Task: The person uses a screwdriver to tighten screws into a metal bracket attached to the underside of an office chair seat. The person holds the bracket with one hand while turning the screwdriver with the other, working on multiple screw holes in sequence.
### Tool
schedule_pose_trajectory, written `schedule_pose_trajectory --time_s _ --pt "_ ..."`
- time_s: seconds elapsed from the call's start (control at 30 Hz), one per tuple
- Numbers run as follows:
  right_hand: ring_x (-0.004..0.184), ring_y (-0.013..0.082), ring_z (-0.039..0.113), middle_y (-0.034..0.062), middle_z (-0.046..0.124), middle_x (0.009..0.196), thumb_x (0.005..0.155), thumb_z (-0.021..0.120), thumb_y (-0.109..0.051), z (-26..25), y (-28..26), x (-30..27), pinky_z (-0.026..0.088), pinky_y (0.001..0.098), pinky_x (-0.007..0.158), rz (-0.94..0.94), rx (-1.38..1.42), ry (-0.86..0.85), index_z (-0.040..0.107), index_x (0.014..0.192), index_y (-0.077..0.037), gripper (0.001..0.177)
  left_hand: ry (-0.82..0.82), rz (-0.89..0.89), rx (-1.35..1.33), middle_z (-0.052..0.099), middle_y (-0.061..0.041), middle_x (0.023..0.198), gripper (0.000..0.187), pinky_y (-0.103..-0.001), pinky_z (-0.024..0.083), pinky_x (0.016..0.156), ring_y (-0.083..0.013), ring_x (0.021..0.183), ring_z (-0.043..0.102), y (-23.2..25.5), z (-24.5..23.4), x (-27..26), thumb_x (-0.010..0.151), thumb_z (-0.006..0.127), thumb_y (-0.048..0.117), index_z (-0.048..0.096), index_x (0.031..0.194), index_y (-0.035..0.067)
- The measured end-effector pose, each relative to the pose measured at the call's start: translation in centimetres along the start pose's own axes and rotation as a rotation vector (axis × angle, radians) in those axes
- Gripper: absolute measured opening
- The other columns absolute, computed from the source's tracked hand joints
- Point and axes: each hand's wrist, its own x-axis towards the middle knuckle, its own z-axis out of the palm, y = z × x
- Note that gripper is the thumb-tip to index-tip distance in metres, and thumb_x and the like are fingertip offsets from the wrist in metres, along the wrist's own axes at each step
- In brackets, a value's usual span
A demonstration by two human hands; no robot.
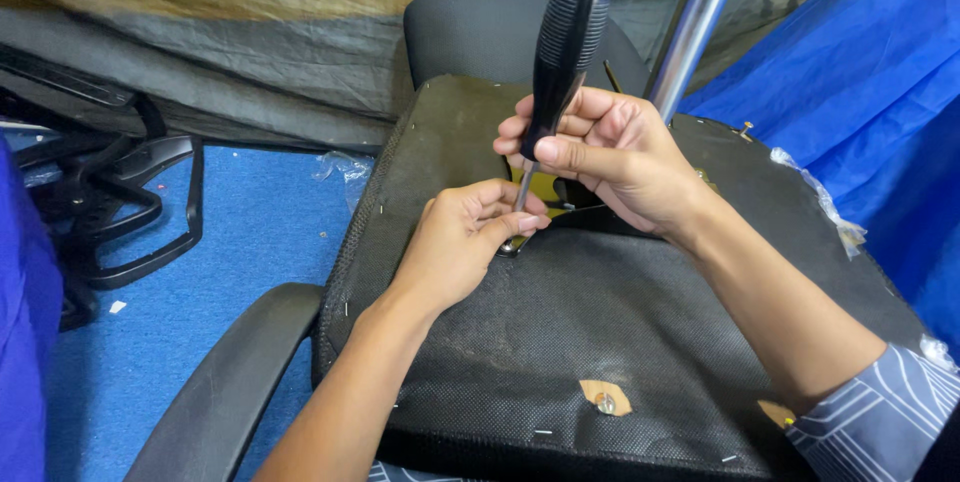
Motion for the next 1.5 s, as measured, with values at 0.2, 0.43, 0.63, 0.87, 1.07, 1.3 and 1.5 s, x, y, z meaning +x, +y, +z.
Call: schedule_pose_trajectory --time_s 0.2,0.43,0.63,0.87,1.07,1.3,1.5 --pt "0.128 0.0241 0.064 0.0106 0.066 0.130 0.101 0.062 -0.001 -0.4 0.5 -0.1 0.052 0.0395 0.114 -0.009 0.088 -0.023 0.057 0.138 -0.001 0.037 -0.055 0.067 -0.185 0.076 -0.010 0.114 0.030 -0.029 0.058 0.097 -0.0159 0.109 0.073 -0.6 -0.4 0.8 0.099 0.056 0.002 0.064 0.128 -0.002" --pt "0.106 0.0153 0.069 0.0059 0.070 0.111 0.093 0.076 -0.001 -0.3 0.4 0.2 0.057 0.0340 0.099 -0.042 -0.071 0.063 0.065 0.124 -0.001 0.033 -0.048 0.006 -0.117 0.077 -0.013 0.108 0.027 -0.032 0.058 0.094 -0.0189 0.100 0.075 -1.0 -0.6 0.7 0.098 0.055 0.000 0.066 0.122 -0.005" --pt "0.087 0.0112 0.071 0.0032 0.073 0.095 0.082 0.084 0.004 0.2 0.5 0.8 0.059 0.0285 0.084 -0.042 -0.240 0.248 0.069 0.107 -0.001 0.029 -0.055 -0.005 -0.160 0.076 -0.013 0.108 0.028 -0.032 0.058 0.094 -0.0194 0.099 0.073 -0.6 -0.4 0.6 0.098 0.056 0.001 0.066 0.124 -0.005" --pt "0.096 0.0151 0.073 0.0086 0.074 0.104 0.085 0.081 0.005 -0.2 0.5 0.6 0.060 0.0316 0.094 -0.075 -0.152 0.212 0.068 0.107 -0.003 0.027 -0.116 -0.077 -0.037 0.076 -0.009 0.110 0.027 -0.030 0.055 0.093 -0.0161 0.098 0.070 0.1 -0.6 0.6 0.101 0.053 0.006 0.066 0.125 0.003" --pt "0.125 0.0233 0.067 0.0164 0.069 0.131 0.097 0.065 0.004 0.4 0.8 -0.1 0.059 0.0404 0.107 -0.064 -0.052 0.063 0.054 0.129 0.000 0.035 -0.049 -0.030 -0.107 0.078 -0.012 0.103 0.017 -0.030 0.059 0.092 -0.0162 0.097 0.074 -0.6 -0.5 0.6 0.100 0.057 0.004 0.068 0.110 -0.002" --pt "0.132 0.0237 0.063 0.0169 0.064 0.140 0.101 0.059 0.000 1.4 0.3 -0.7 0.056 0.0380 0.112 -0.031 0.059 0.079 0.051 0.139 -0.002 0.040 -0.047 -0.049 -0.114 0.077 -0.011 0.101 0.015 -0.030 0.059 0.091 -0.0162 0.098 0.074 -0.6 -0.5 0.6 0.101 0.057 0.006 0.067 0.109 0.000" --pt "0.107 0.0190 0.073 0.0135 0.069 0.123 0.091 0.074 -0.003 1.7 0.0 -0.4 0.062 0.0314 0.086 -0.015 -0.126 0.219 0.053 0.123 -0.003 0.038 -0.047 -0.038 -0.015 0.078 -0.010 0.106 0.026 -0.029 0.058 0.090 -0.0152 0.094 0.071 -0.2 -0.4 0.6 0.100 0.058 0.007 0.071 0.120 -0.002"
